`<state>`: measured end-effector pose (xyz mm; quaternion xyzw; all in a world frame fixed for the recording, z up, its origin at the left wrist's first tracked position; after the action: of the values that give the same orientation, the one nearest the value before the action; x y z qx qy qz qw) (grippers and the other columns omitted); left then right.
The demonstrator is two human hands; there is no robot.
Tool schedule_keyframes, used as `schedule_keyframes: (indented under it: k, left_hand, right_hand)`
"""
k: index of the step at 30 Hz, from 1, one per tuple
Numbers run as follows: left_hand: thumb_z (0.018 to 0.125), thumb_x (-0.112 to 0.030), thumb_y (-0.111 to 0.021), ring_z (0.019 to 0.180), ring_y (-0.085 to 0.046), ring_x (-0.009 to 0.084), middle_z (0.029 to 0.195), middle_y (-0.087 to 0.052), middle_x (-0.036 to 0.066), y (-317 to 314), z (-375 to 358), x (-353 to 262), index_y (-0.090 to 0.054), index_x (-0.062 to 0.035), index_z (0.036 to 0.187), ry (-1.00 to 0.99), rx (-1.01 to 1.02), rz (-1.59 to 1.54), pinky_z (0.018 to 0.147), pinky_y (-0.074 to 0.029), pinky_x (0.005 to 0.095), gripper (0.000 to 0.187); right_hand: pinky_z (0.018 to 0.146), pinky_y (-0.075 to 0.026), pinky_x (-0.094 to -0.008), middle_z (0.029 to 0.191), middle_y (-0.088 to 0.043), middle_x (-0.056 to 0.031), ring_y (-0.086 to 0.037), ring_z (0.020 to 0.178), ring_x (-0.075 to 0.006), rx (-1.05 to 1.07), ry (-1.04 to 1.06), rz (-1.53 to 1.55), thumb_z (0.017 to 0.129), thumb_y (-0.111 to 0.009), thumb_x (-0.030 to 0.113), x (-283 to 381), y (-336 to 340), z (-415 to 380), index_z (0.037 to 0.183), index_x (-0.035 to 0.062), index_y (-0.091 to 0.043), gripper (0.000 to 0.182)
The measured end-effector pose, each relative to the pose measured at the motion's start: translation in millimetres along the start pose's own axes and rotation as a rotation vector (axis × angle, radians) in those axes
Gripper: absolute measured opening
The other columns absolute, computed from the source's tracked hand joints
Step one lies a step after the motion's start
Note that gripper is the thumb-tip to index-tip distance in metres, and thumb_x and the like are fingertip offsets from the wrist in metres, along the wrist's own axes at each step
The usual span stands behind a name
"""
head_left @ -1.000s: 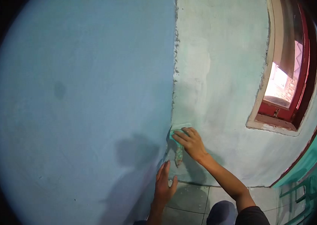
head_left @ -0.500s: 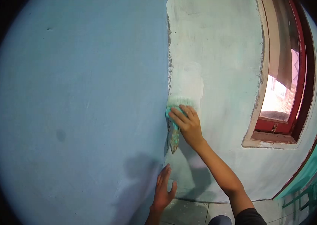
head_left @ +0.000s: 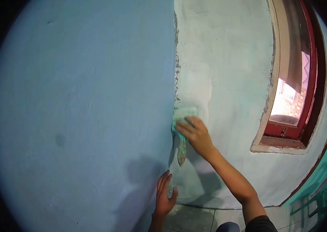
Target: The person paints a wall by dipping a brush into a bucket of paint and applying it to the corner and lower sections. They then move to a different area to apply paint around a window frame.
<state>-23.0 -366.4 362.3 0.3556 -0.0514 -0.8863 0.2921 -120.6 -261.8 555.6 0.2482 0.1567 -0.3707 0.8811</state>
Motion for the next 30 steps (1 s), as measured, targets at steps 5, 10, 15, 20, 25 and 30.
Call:
schedule_keyframes:
  k: [5, 10, 15, 20, 25, 30]
  left_hand:
    - [0.098, -0.009, -0.066, 0.150, -0.040, 0.0398, 0.162, -0.045, 0.021, 0, -5, -3, -0.047, 0.0008, 0.152, -0.021, 0.007, -0.004, 0.124, -0.031, 0.0502, 0.057]
    - [0.097, -0.007, -0.066, 0.150, -0.040, 0.0398, 0.162, -0.045, 0.021, 0, -5, -1, -0.048, 0.0008, 0.152, -0.003, 0.007, -0.013, 0.125, -0.031, 0.0502, 0.058]
    - [0.097, -0.006, -0.066, 0.151, -0.039, 0.0393, 0.162, -0.045, 0.020, 7, -8, -1, -0.048, 0.0002, 0.152, 0.003, 0.001, 0.008, 0.125, -0.030, 0.0500, 0.058]
    - [0.100, -0.010, -0.065, 0.151, -0.040, 0.0385, 0.160, -0.047, 0.019, 9, -5, -6, -0.052, 0.0022, 0.148, 0.016, -0.009, 0.003, 0.124, -0.033, 0.0491, 0.052]
    - [0.097, -0.007, -0.065, 0.151, -0.039, 0.0395, 0.162, -0.045, 0.019, 6, -5, -6, -0.047, -0.0007, 0.152, -0.005, -0.016, -0.006, 0.125, -0.030, 0.0501, 0.058]
    - [0.097, -0.007, -0.065, 0.151, -0.040, 0.0396, 0.162, -0.045, 0.020, 3, -9, -10, -0.046, -0.0017, 0.153, -0.018, 0.018, 0.019, 0.125, -0.030, 0.0503, 0.060]
  right_hand:
    - [0.107, -0.051, -0.0464, 0.126, -0.070, -0.0034, -0.061, 0.123, -0.0283, 0.002, 0.060, -0.016, 0.086, -0.066, 0.009, 18, 16, -7, 0.115, 0.0095, -0.074, 0.030]
    - [0.108, -0.050, -0.0453, 0.125, -0.069, -0.0037, -0.059, 0.124, -0.0284, -0.006, 0.052, -0.063, 0.086, -0.066, 0.008, -8, 9, 19, 0.115, 0.0094, -0.074, 0.031]
    - [0.107, -0.050, -0.0449, 0.127, -0.071, -0.0011, -0.061, 0.123, -0.0278, 0.129, 0.034, 0.019, 0.084, -0.068, 0.006, 17, -7, -19, 0.116, 0.0105, -0.075, 0.033]
    - [0.107, -0.050, -0.0439, 0.124, -0.068, -0.0042, -0.059, 0.124, -0.0283, -0.028, 0.067, -0.039, 0.085, -0.066, 0.008, 6, 12, 6, 0.119, 0.0090, -0.073, 0.034]
    - [0.103, -0.052, -0.0443, 0.127, -0.071, -0.0016, -0.063, 0.120, -0.0274, 0.034, -0.034, -0.003, 0.086, -0.067, 0.008, 21, -17, -39, 0.122, 0.0117, -0.075, 0.037]
    - [0.106, -0.051, -0.0439, 0.128, -0.068, -0.0016, -0.061, 0.124, -0.0270, 0.133, -0.062, 0.007, 0.085, -0.068, 0.008, 53, -43, -91, 0.121, 0.0114, -0.074, 0.037]
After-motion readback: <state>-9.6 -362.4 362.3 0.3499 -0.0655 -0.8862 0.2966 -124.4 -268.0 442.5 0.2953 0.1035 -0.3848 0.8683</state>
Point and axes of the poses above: each hand's wrist, its own z-axis towards the middle knuckle, its own y-axis out of the back of the hand, x = y × z, the point moved 10 cm from there along z, towards the middle knuckle
